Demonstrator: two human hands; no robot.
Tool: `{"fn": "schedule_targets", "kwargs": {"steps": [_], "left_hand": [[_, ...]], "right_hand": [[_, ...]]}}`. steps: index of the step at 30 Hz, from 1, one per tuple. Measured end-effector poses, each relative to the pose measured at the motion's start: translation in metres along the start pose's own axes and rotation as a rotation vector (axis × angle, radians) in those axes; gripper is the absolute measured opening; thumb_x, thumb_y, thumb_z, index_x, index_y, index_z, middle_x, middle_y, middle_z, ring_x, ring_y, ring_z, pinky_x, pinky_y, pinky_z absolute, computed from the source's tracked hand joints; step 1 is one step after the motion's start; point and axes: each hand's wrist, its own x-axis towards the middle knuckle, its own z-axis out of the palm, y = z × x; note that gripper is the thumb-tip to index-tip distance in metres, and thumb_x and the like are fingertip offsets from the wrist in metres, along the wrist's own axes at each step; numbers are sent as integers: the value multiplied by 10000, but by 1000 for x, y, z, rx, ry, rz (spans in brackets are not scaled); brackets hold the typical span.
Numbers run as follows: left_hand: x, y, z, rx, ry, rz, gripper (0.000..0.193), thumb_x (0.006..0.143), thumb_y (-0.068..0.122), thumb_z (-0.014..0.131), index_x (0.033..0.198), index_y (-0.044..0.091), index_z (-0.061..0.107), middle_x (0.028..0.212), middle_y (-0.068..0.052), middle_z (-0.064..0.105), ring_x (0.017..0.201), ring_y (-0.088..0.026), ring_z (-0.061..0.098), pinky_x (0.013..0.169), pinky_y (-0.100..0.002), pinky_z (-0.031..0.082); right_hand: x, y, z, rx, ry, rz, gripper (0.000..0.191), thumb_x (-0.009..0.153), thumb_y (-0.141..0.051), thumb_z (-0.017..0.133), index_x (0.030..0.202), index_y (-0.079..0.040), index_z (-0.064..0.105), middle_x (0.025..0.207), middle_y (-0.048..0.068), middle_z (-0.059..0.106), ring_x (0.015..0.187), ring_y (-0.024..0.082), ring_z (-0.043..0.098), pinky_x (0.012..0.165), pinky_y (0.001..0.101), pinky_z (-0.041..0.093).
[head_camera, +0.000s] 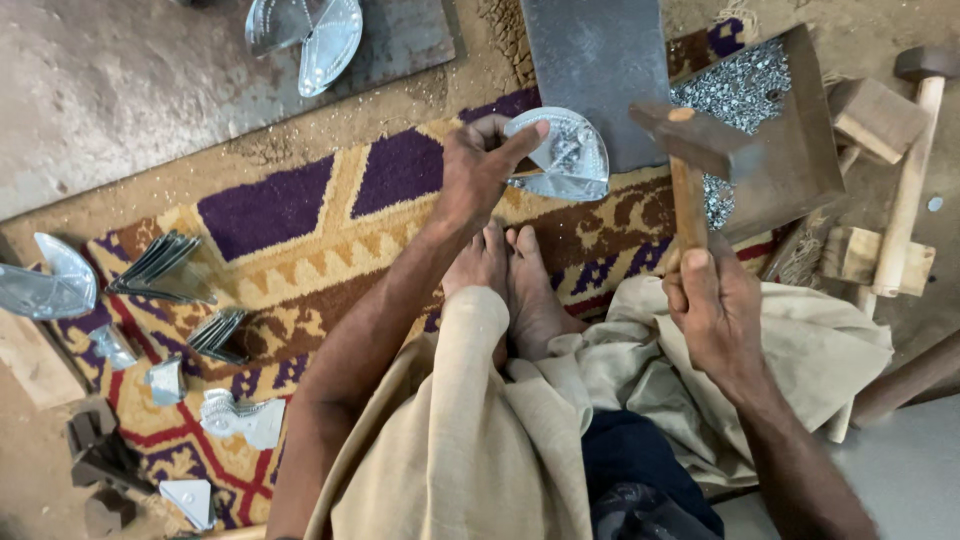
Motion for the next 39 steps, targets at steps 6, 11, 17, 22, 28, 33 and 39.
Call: {"fn": "schedule_targets", "kwargs": {"steps": [6,11,17,22,28,33,39], "left_hand": [[5,1,1,-3,-18,41,159,913,152,773,866,7,725,800,-103,778,678,-135,738,632,-305,656],[7,-2,3,-46,-19,11,159,912,131,782,874,-8,717,810,-120,768,682,-137,716,620,-317,640],[6,1,1,56,0,5,153,886,154,777,859,11,731,780,-117,778,646,-143,767,613,-321,677],[4,6,1,178,16,11,188,928,164,770,862,-11,748,782,-138,773,614,-165,696,556,-319,622],[8,4,3,42,-8,27,178,906,155,774,874,-14,728,783,-136,774,653,-158,756,602,-310,671],[7,1,2,67,-13,46,175,910,166,773,877,-2,739,786,-115,778,663,-136,750,605,-291,665],[7,2,4,134,6,49,186,894,169,788,851,-5,737,752,-92,767,637,-123,723,570,-272,619]], "right_hand": [[24,-10,1,-368,-112,-4,447,1140,-393,441,1121,41,549,622,5,472,523,86,457,443,267,364],[17,-16,8,-185,7,78,457,1121,-407,443,1264,13,550,651,12,449,562,107,432,466,304,356],[19,-13,8,-358,-111,235,518,1115,-432,414,1151,53,591,643,-5,461,551,92,474,435,300,383],[19,-2,6,-314,9,36,598,1115,-477,358,1433,-5,541,619,-3,479,494,107,476,379,309,389],[22,3,5,-460,-130,60,604,1176,-484,387,982,53,585,605,-5,450,505,105,456,429,279,366],[19,-1,4,-261,6,36,537,1092,-503,370,1352,-57,519,611,-21,477,480,89,451,368,274,379],[18,-7,6,-80,-97,203,485,1083,-465,457,1076,6,572,663,-28,382,557,77,376,452,283,301]]}}
